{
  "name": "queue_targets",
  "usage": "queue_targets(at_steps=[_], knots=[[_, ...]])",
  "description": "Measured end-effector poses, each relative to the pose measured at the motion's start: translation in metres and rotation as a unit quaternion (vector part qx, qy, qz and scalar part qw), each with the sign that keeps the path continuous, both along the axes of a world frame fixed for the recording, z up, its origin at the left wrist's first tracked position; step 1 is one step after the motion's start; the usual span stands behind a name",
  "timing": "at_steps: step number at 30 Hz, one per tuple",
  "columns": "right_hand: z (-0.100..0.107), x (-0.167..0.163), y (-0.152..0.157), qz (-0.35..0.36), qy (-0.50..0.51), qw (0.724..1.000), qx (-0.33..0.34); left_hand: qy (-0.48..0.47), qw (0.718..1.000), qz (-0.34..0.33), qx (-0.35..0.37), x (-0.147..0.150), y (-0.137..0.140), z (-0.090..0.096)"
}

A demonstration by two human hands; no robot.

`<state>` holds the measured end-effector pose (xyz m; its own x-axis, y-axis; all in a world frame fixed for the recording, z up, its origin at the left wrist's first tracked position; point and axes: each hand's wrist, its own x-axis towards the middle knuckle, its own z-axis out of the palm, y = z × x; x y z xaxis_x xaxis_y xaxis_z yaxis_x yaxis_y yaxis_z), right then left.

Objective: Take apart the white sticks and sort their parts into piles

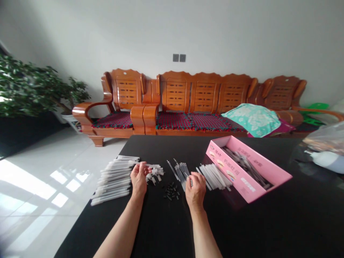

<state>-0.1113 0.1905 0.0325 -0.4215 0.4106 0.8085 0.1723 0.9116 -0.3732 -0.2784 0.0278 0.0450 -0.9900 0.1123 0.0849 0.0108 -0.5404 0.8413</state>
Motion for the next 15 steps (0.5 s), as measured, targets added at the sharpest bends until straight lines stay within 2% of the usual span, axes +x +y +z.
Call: queue_targets(at_steps=[4,8,10,12,15], knots=[[-0.013,0.003,0.012,-0.091,-0.040,0.995,0.010,0.008,0.997,-0.075,-0.015,0.004,0.001,0.002],[-0.008,0.000,0.004,-0.092,-0.058,0.994,0.006,0.034,0.982,-0.186,-0.030,0.014,0.006,0.004],[0.001,-0.003,-0.008,-0.047,-0.043,0.998,-0.006,0.039,0.970,-0.238,-0.037,0.020,0.010,0.005],[0.013,-0.008,-0.023,0.030,-0.034,0.998,-0.035,0.041,0.959,-0.276,-0.038,0.026,0.013,0.006],[0.030,-0.018,-0.044,0.132,-0.069,0.979,-0.142,0.042,0.945,-0.321,-0.039,0.033,0.015,0.007]])
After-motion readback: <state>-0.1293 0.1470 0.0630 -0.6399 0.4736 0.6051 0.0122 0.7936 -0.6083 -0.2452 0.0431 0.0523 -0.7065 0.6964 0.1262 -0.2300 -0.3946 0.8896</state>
